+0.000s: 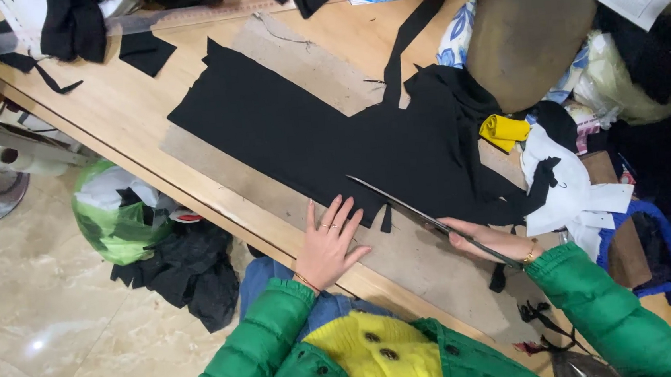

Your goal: The person uses shears to cut a piece of black fabric laid out on a wooden table. They trim the edges of the fabric, remove small cut pieces, and smooth the fabric flat on the table surface.

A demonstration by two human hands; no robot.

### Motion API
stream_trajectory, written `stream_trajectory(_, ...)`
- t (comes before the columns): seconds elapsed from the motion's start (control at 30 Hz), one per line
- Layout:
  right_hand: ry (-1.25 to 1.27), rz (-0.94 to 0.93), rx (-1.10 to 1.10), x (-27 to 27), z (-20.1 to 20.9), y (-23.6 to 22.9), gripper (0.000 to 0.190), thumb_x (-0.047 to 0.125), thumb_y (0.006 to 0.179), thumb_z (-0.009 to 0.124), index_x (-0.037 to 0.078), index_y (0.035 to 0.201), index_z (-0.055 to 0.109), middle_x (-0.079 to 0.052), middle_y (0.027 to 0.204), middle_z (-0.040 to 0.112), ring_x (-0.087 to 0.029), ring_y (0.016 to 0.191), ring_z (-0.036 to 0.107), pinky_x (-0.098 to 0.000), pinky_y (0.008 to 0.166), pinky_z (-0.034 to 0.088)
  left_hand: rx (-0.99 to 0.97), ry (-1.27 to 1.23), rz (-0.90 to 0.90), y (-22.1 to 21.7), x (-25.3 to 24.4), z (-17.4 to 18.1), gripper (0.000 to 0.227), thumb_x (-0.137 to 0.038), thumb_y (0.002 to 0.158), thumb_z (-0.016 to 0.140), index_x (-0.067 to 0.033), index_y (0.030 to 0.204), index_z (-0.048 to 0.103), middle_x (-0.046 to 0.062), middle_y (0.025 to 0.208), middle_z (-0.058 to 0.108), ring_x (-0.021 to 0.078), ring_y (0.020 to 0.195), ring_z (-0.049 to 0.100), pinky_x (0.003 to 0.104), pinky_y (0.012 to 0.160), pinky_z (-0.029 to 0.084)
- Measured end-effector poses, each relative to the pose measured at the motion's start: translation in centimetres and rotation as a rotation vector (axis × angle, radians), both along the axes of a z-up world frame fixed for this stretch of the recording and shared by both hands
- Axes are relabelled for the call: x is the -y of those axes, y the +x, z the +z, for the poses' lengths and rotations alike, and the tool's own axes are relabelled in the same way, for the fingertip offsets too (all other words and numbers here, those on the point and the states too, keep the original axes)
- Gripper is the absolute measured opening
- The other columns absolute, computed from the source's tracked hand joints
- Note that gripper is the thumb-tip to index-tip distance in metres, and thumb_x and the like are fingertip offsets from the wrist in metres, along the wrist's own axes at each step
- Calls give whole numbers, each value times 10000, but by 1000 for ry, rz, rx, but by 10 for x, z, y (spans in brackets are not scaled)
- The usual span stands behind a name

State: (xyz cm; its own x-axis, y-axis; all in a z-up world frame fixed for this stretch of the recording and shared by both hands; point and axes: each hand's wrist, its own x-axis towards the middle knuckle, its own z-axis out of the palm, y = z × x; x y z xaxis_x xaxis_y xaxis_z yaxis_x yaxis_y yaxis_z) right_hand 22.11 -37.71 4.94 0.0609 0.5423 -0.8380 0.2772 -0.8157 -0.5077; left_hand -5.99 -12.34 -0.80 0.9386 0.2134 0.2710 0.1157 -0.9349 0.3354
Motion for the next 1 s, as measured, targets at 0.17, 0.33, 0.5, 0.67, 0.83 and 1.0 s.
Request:
stream_trajectory(0.17, 60, -72, 29, -6, 1, -3, 700, 595, 993, 429, 160, 1540, 464, -77, 649, 602, -130, 488, 543, -262, 436, 415, -14, -1, -10, 0, -1, 3, 695, -675, 1015, 366, -182, 1499, 433, 130, 1600, 340, 307, 1543, 228, 695, 1191, 122)
stream_trajectory(0.33, 17, -89, -14, -11, 26, -12, 722, 585, 1004, 381, 109, 1544, 436, -33, 607, 556, -88, 437, 518, -229, 419, 397, -42, -22, -23, -3, 0, 11, 682, -664, 1024, 366, -175, 1494, 439, 133, 1588, 346, 312, 1538, 231, 704, 1185, 145)
stream_trajectory(0.5, 62, -67, -44, -30, 6, -7, 750, 661, 971, 370, 176, 1536, 461, -71, 732, 601, -112, 556, 540, -260, 486, 407, -3, 12, -12, -1, -2, 12, 686, -665, 1016, 376, -170, 1485, 448, 136, 1587, 353, 316, 1541, 243, 698, 1185, 156)
stream_trajectory(0.67, -14, -25, 5, -68, 39, -28, 854, 775, 919, 393, 242, 1585, 374, -328, 1519, 430, -451, 1302, 566, -515, 967, 563, 9, 14, -14, -2, -3, 10, 694, -669, 1013, 379, -166, 1486, 449, 141, 1585, 352, 323, 1546, 233, 705, 1187, 148)
stream_trajectory(0.83, 39, -12, 17, -68, 16, -25, 826, 733, 958, 382, 180, 1572, 384, -358, 1423, 513, -397, 1129, 649, -473, 824, 591, 18, 29, -4, -3, -3, 10, 689, -670, 1005, 396, -172, 1478, 459, 131, 1574, 366, 313, 1547, 233, 695, 1198, 144)
stream_trajectory(1.0, 121, -102, 5, -66, 20, -27, 627, 627, 1001, 431, 157, 1381, 599, -22, 658, 512, -78, 454, 437, -214, 403, 352, 36, 23, -1, -3, -3, 7, 693, -674, 1003, 395, -164, 1466, 471, 133, 1584, 359, 310, 1551, 220, 690, 1207, 135)
